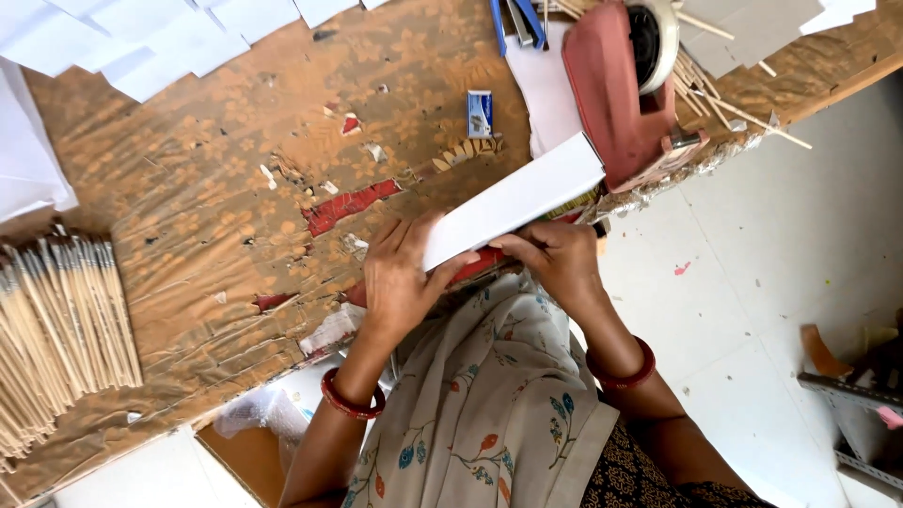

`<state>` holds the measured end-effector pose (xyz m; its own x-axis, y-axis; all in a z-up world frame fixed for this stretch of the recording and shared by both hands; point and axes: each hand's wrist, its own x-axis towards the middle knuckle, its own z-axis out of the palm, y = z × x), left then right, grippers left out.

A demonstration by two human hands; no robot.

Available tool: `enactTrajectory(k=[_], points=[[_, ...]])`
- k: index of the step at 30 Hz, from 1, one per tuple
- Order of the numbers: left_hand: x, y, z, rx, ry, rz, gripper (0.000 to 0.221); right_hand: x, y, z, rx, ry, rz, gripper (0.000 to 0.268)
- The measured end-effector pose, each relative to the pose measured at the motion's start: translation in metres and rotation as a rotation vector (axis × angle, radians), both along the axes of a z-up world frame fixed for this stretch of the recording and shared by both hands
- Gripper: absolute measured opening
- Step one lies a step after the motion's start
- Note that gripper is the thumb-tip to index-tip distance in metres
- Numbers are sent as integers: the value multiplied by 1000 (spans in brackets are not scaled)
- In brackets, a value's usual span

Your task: The person bundles brushes together, wraps them in bubble wrap and paper, and places them into white boxes.

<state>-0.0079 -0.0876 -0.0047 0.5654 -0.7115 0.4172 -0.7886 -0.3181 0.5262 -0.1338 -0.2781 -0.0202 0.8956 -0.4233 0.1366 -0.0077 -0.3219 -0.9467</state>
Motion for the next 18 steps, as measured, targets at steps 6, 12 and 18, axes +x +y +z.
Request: enactTrajectory(k=[6, 12, 18], points=[[2, 12, -67, -335, 462, -88, 56, -1, 5, 71, -426, -140, -238, 27], [-2, -3, -9, -278, 544, -319, 66, 9, 4, 104, -330, -457, -105, 62], [-11, -6, 53, -351, 670, -151, 71, 16, 3, 72, -505, -378, -47, 48]])
